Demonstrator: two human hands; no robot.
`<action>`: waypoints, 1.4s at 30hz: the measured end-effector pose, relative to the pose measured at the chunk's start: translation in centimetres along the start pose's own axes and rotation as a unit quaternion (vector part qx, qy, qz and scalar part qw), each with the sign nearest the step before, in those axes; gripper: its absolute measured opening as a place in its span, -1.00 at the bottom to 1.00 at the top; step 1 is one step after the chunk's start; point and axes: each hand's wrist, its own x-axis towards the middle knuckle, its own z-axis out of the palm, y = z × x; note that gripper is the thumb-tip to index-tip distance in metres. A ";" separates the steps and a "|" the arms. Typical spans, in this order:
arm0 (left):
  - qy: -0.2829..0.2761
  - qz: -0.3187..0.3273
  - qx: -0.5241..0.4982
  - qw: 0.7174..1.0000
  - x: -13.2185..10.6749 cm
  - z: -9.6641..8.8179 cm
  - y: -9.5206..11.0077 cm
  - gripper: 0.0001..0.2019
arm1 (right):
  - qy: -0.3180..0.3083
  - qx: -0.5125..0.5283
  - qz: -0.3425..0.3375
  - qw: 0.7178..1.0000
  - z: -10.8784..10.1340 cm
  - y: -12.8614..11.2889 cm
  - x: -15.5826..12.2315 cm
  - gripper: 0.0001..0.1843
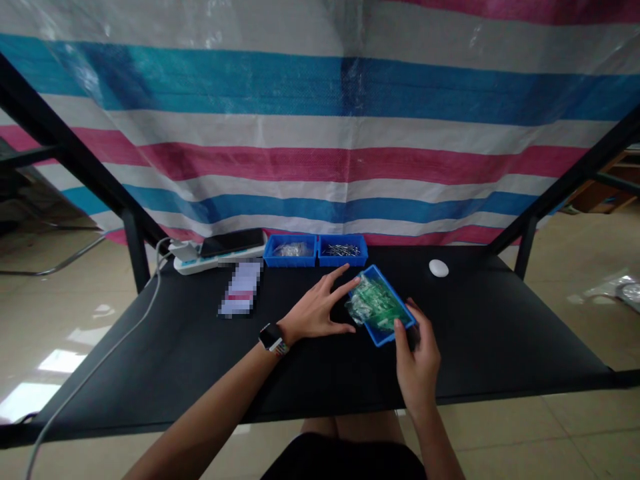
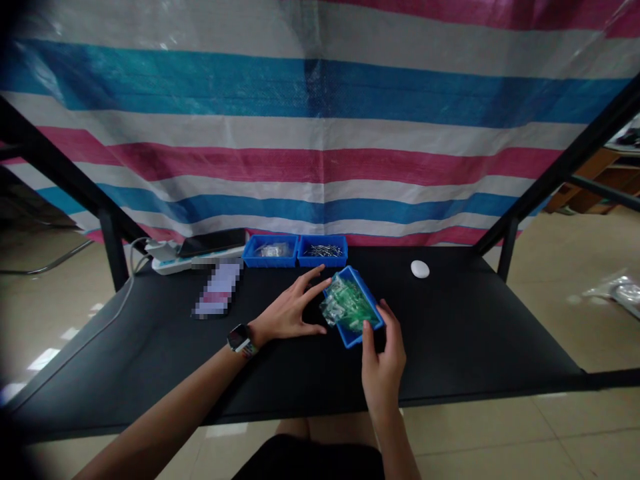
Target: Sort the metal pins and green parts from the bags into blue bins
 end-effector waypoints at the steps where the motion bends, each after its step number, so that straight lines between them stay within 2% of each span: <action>1: 0.004 0.009 0.002 1.000 0.0 0.1 0.0 0.13 | -0.006 0.000 -0.019 1.000 0.2 -0.3 -0.1 -0.57; 7: 0.000 0.012 -0.022 1.000 -0.2 0.1 0.1 0.24 | -0.033 -0.026 -0.112 0.993 0.4 -1.5 -0.1 -0.63; 12: 0.004 -0.004 -0.049 0.999 -0.2 0.1 0.1 0.22 | -0.030 -0.055 -0.192 0.979 0.1 -1.6 0.2 -0.53; 17: 0.006 -0.004 -0.063 0.998 -0.2 0.0 0.1 0.23 | -0.040 -0.049 -0.210 0.976 -0.1 -0.9 0.5 -0.43; 23: -0.013 0.002 -0.060 0.998 -0.3 -0.1 0.1 0.31 | -0.033 -0.025 -0.232 0.972 -0.7 -0.6 1.4 -0.42; 32: -0.023 0.004 -0.053 0.998 -0.4 0.1 0.0 0.34 | -0.024 -0.084 -0.294 0.952 -1.1 0.0 3.2 -0.35; 39: -0.062 0.017 -0.026 0.998 -0.3 -0.1 0.2 0.23 | 0.016 -0.108 -0.307 0.945 -1.6 0.4 4.2 -0.38; 42: -0.093 0.023 -0.015 0.995 -0.1 -0.1 0.2 0.15 | 0.052 -0.137 -0.342 0.928 -2.0 0.8 5.1 -0.45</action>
